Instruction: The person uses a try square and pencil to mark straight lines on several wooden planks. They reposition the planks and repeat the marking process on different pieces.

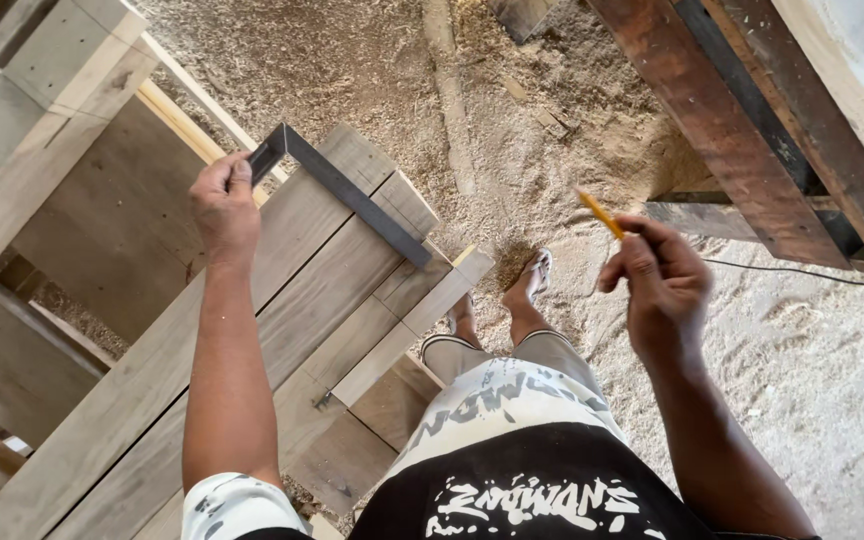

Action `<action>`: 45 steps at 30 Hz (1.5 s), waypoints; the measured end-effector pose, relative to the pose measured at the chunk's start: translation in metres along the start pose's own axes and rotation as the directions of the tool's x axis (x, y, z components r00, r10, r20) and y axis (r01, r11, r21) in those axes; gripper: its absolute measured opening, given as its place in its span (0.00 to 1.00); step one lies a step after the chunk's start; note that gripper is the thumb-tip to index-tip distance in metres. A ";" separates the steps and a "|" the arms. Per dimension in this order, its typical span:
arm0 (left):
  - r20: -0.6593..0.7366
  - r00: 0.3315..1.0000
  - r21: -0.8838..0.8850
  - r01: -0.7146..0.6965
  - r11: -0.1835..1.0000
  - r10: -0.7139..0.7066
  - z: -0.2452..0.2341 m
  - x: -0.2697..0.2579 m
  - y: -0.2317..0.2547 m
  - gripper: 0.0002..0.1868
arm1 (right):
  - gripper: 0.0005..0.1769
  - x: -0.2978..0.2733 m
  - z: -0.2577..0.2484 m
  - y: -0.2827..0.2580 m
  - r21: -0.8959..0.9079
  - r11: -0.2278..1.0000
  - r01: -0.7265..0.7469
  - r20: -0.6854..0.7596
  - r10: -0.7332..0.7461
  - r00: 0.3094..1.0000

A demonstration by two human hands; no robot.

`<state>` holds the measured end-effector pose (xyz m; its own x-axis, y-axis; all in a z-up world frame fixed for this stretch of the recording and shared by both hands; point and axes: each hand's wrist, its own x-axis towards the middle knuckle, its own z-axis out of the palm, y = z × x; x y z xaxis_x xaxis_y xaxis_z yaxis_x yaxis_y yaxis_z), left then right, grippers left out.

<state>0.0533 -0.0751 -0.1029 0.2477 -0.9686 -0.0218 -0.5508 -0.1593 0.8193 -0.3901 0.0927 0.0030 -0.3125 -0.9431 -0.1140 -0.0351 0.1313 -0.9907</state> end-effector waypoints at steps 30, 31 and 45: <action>0.091 0.918 0.483 -0.379 0.789 0.386 0.017 -0.024 -0.001 0.22 | 0.19 -0.011 0.073 0.016 -0.199 0.980 0.023 0.289 0.036 0.957; 0.091 0.911 0.485 -0.393 0.782 0.402 0.018 -0.024 -0.002 0.22 | 0.19 -0.010 0.074 0.017 -0.212 0.977 0.030 0.296 0.034 0.955; 0.101 0.921 0.496 -0.373 0.784 0.375 0.016 -0.025 0.008 0.17 | 0.18 0.005 0.099 0.021 -0.367 0.929 0.036 0.297 0.081 0.952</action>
<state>0.0296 -0.0553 -0.1053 -0.0587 -0.9715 0.2297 -0.9195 0.1422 0.3665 -0.2980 0.0604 -0.0260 -0.0187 -0.9775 -0.2102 -0.3923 0.2006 -0.8977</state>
